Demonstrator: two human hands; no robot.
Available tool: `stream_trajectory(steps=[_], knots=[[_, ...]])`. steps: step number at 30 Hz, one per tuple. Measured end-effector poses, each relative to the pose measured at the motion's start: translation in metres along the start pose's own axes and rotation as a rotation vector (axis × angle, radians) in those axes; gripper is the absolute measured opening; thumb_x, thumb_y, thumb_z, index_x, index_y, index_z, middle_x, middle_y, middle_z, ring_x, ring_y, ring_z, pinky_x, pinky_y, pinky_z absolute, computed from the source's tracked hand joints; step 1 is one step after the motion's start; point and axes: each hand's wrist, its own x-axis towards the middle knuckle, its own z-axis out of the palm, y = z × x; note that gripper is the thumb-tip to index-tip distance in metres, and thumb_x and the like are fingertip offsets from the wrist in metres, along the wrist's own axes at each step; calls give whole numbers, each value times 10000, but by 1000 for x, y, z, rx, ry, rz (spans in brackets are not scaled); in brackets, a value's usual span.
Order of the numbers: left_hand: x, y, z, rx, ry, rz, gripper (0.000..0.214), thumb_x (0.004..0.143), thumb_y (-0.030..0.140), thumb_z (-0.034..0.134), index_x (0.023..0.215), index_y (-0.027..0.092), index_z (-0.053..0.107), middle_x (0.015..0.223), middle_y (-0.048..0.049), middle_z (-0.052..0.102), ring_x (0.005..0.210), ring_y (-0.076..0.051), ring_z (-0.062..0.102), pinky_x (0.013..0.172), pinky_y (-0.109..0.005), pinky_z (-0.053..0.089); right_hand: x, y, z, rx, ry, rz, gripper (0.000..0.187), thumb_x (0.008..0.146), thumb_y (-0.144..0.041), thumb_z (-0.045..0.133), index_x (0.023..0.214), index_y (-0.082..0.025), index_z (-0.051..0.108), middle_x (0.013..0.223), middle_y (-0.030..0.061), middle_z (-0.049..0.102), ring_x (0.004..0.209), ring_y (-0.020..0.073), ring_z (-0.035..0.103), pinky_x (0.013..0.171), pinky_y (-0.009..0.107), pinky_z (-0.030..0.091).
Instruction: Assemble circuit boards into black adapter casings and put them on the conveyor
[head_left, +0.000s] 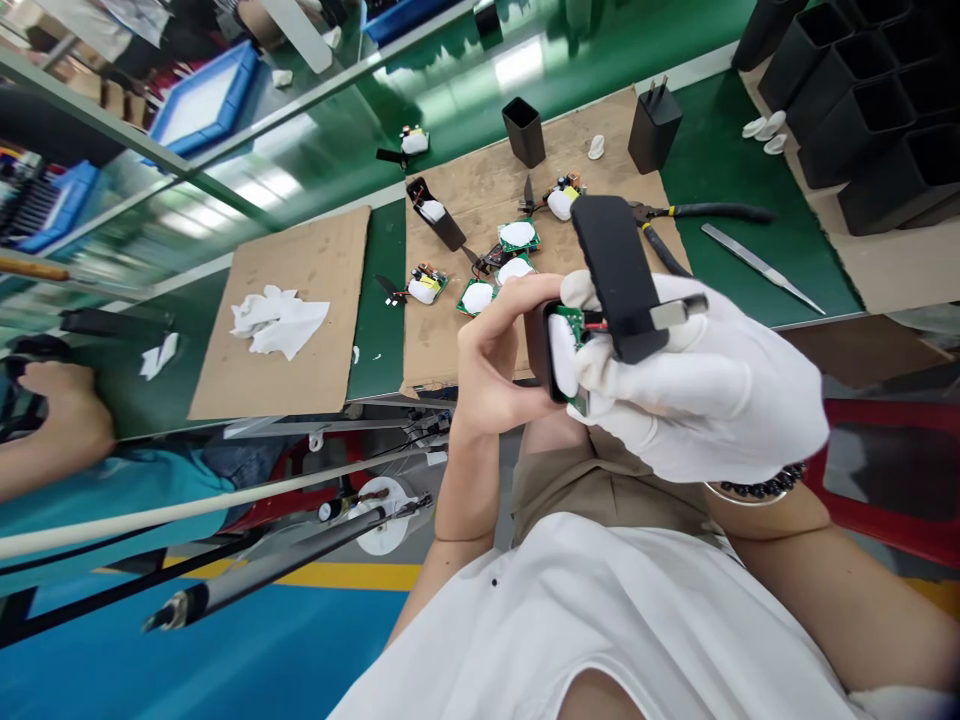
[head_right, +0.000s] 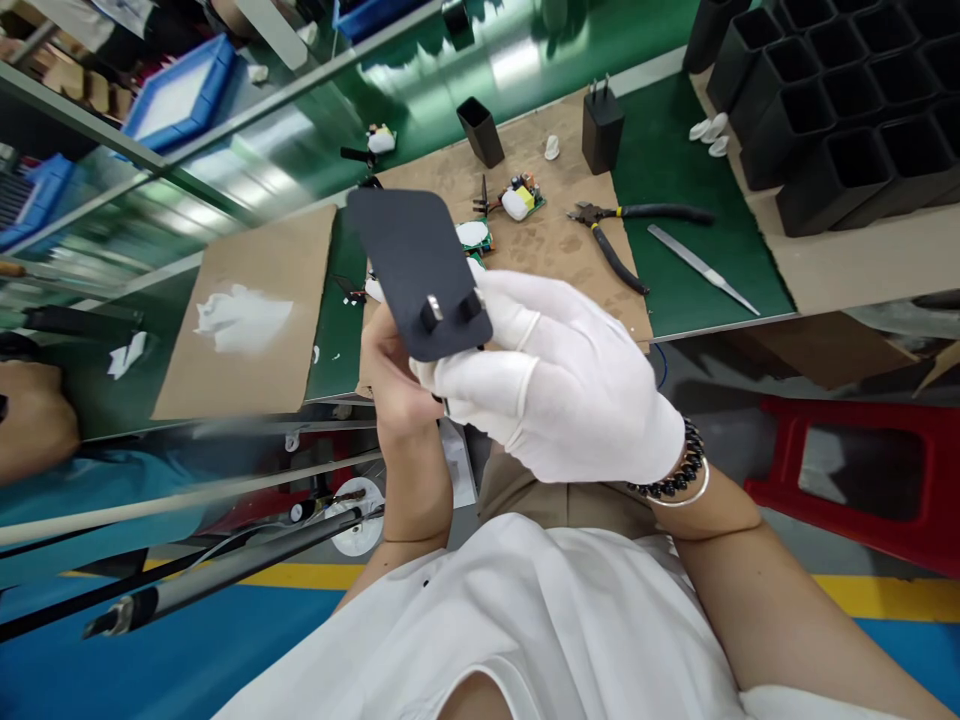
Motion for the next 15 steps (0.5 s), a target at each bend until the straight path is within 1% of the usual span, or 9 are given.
stream_trajectory(steps=[2, 3, 4, 7, 9, 11, 12, 14, 15], knots=[[-1, -1, 1, -36, -7, -16, 926, 397, 800, 918, 1161, 303, 754, 1166, -33, 782, 1219, -383, 703, 1072, -506, 574, -1, 4, 0, -97, 109, -86, 32, 971, -264, 660, 968, -289, 680, 1163, -13, 785, 1304, 231, 666, 1065, 436, 602], [-1, -2, 1, -44, -14, -37, 939, 384, 761, 945, 1170, 285, 754, 1188, -42, 779, 1214, -387, 706, 1080, -509, 572, -2, 7, 0, -87, 128, -88, 69, 950, -289, 710, 1016, -287, 689, 1191, 5, 781, 1343, 253, 645, 1095, 454, 592], [-2, -3, 2, -47, -15, -63, 956, 366, 722, 970, 1178, 268, 751, 1212, -51, 775, 1211, -389, 707, 1085, -510, 571, -4, 9, -1, -32, 119, -59, 172, 921, -347, 761, 1068, -285, 698, 1224, 20, 771, 1378, 268, 623, 1137, 466, 574], [-5, -11, 5, -61, 22, -173, 977, 339, 608, 1020, 1195, 231, 737, 1244, -72, 767, 1211, -386, 703, 1087, -513, 570, -6, 15, -5, 164, 9, 72, 463, 838, -497, 834, 1223, -273, 709, 1275, 35, 755, 1410, 281, 610, 1203, 466, 537], [-5, -17, 8, -130, 16, -246, 916, 348, 540, 1037, 1154, 218, 744, 1189, -77, 781, 1183, -372, 714, 1075, -501, 572, -7, 18, -13, 209, -90, 179, 531, 802, -457, 874, 1276, -275, 718, 1281, 25, 763, 1400, 294, 621, 1196, 467, 543], [-5, -21, 10, -288, -64, -324, 831, 368, 481, 1039, 1103, 213, 757, 1102, -80, 799, 1117, -356, 738, 1018, -473, 593, -6, 21, -24, 238, -160, 279, 531, 793, -389, 890, 1292, -295, 735, 1284, 10, 770, 1338, 291, 670, 1164, 459, 567], [-5, -22, 11, -391, -122, -371, 793, 388, 467, 1033, 1087, 209, 762, 1064, -83, 805, 1084, -351, 748, 979, -456, 603, -5, 24, -29, 264, -108, 322, 476, 816, -375, 871, 1271, -303, 751, 1254, 8, 784, 1255, 276, 721, 1113, 444, 602], [-5, -24, 14, -622, -246, -453, 759, 429, 469, 1009, 1096, 196, 767, 1010, -98, 811, 1032, -353, 764, 922, -437, 611, -3, 33, -35, 333, 100, 397, 352, 857, -337, 836, 1201, -293, 780, 1177, 13, 808, 1070, 227, 788, 987, 387, 656], [-5, -25, 15, -732, -306, -474, 757, 440, 475, 997, 1103, 189, 770, 987, -106, 812, 1010, -357, 769, 915, -439, 612, -2, 39, -35, 379, 187, 433, 318, 857, -314, 835, 1169, -277, 787, 1162, 21, 811, 1032, 210, 793, 956, 363, 660]])
